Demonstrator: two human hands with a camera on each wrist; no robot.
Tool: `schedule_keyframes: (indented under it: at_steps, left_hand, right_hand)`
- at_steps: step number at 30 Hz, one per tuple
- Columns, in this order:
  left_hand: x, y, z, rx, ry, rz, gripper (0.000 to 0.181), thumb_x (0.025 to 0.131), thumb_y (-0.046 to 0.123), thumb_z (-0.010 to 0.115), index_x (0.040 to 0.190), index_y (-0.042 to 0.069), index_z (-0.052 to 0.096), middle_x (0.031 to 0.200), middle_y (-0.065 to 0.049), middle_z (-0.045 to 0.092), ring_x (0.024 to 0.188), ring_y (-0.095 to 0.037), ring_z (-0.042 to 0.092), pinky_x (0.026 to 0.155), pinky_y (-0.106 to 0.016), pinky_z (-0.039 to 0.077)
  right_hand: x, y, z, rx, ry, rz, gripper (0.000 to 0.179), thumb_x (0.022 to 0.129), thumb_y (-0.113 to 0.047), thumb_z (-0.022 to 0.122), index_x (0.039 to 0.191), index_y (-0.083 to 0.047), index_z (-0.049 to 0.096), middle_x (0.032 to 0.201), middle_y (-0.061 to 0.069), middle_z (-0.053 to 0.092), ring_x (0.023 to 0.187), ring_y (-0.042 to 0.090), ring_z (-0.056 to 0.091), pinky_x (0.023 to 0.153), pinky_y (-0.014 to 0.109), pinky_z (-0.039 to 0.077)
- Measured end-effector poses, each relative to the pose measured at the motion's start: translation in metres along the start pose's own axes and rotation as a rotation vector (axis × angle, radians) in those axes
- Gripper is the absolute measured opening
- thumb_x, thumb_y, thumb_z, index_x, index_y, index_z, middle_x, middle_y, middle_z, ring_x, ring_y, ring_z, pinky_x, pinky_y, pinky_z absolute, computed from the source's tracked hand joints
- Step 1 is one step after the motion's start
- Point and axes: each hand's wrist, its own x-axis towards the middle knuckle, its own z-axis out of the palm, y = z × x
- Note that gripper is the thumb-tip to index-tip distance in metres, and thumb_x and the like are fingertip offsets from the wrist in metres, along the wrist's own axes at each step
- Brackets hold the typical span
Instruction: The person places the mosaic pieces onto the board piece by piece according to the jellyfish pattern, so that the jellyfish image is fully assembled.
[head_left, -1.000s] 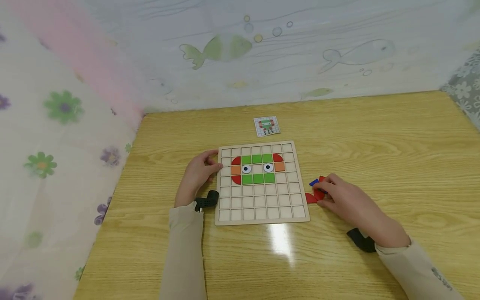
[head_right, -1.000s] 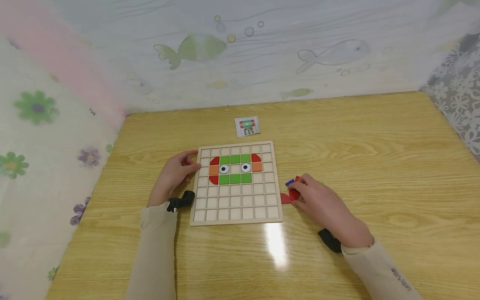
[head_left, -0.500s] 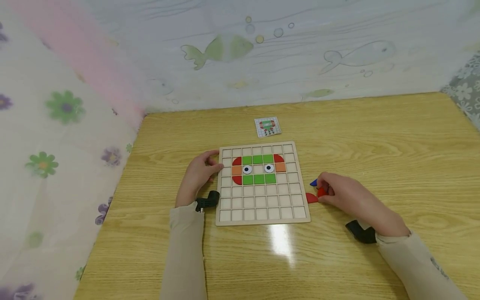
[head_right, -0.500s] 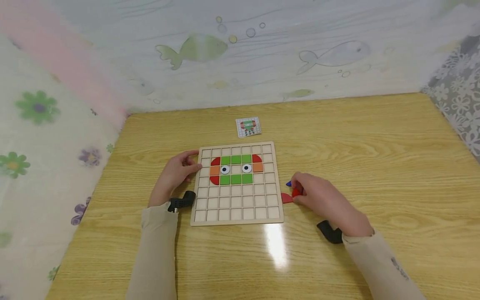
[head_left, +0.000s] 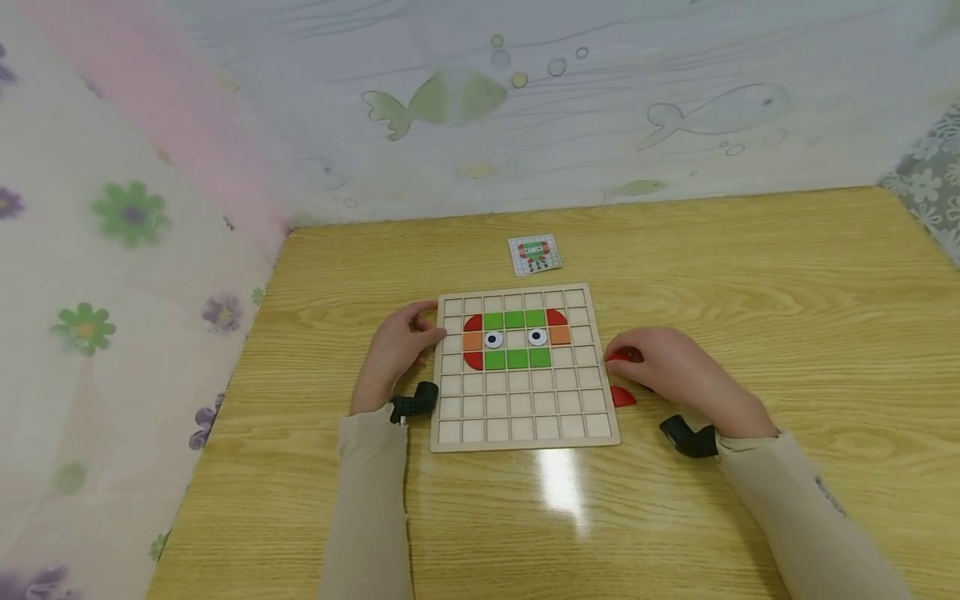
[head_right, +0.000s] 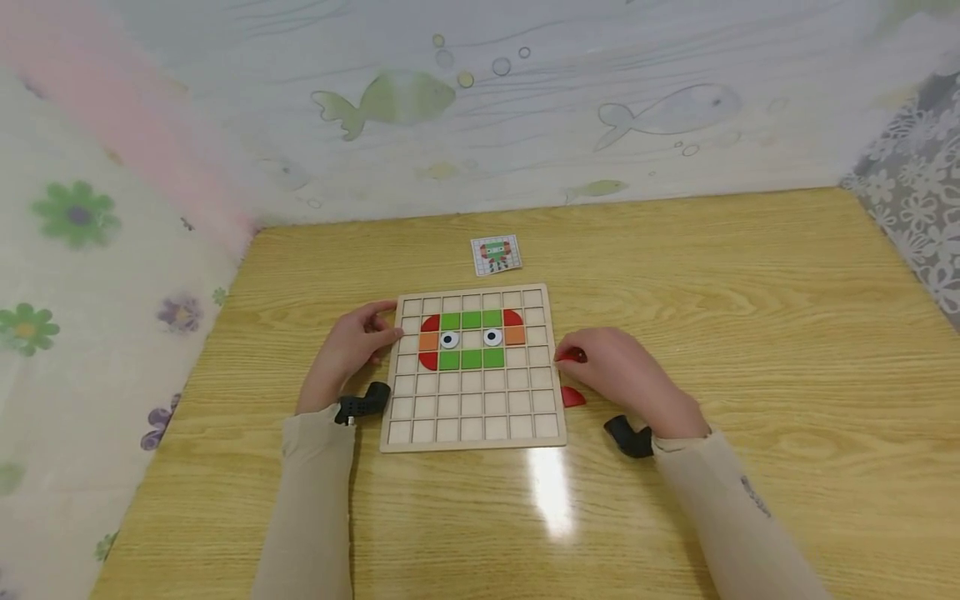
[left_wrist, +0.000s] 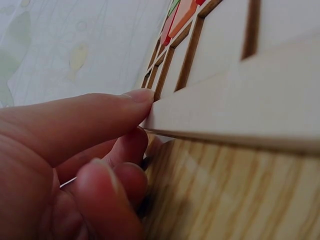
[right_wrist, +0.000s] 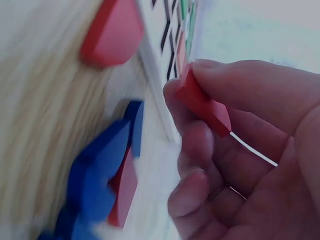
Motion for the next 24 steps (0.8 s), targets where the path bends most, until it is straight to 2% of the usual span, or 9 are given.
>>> schedule_keyframes:
  at_steps: [4,8,12,19,24]
  left_hand:
    - [0.0,0.0,0.0,0.007,-0.003,0.001,0.05,0.082,0.024,0.065,0.129,0.022,0.047,0.092,-0.005,0.051,0.057,-0.019,0.049,0.05,-0.031,0.049]
    - [0.0,0.001,-0.001,0.004,-0.006,0.001,0.05,0.082,0.025,0.064,0.129,0.023,0.047,0.092,-0.005,0.052,0.057,-0.019,0.049,0.05,-0.031,0.049]
    - [0.001,0.0,-0.001,-0.009,-0.003,-0.001,0.049,0.082,0.025,0.065,0.128,0.023,0.047,0.093,-0.005,0.052,0.057,-0.019,0.049,0.051,-0.031,0.049]
    - [0.0,-0.001,0.0,0.0,-0.002,-0.005,0.05,0.082,0.025,0.065,0.129,0.023,0.047,0.093,-0.005,0.051,0.059,-0.019,0.05,0.051,-0.031,0.049]
    - [0.001,-0.001,-0.001,-0.001,-0.008,-0.006,0.05,0.083,0.026,0.064,0.129,0.023,0.046,0.093,-0.005,0.051,0.06,-0.02,0.05,0.051,-0.031,0.049]
  right_hand:
    - [0.011,-0.005,0.002,0.032,0.005,0.011,0.014,0.085,-0.021,0.059,0.096,-0.015,0.066,0.084,-0.004,0.06,0.072,0.014,0.05,0.069,0.033,0.041]
    - [0.02,-0.009,0.003,0.048,0.018,0.006,0.019,0.087,-0.015,0.055,0.1,-0.013,0.067,0.089,0.0,0.061,0.077,0.016,0.051,0.073,0.034,0.041]
    - [0.029,-0.014,0.003,0.061,0.034,0.029,0.019,0.087,-0.012,0.053,0.098,-0.012,0.069,0.095,0.004,0.062,0.081,0.02,0.052,0.075,0.036,0.041]
    - [0.039,-0.021,0.01,0.129,0.025,0.088,0.016,0.087,-0.019,0.056,0.096,-0.015,0.068,0.095,0.002,0.062,0.08,0.018,0.05,0.074,0.034,0.04]
    - [0.041,-0.022,0.015,0.163,0.037,0.083,0.016,0.087,-0.023,0.058,0.098,-0.018,0.069,0.099,-0.001,0.062,0.086,0.017,0.053,0.079,0.035,0.041]
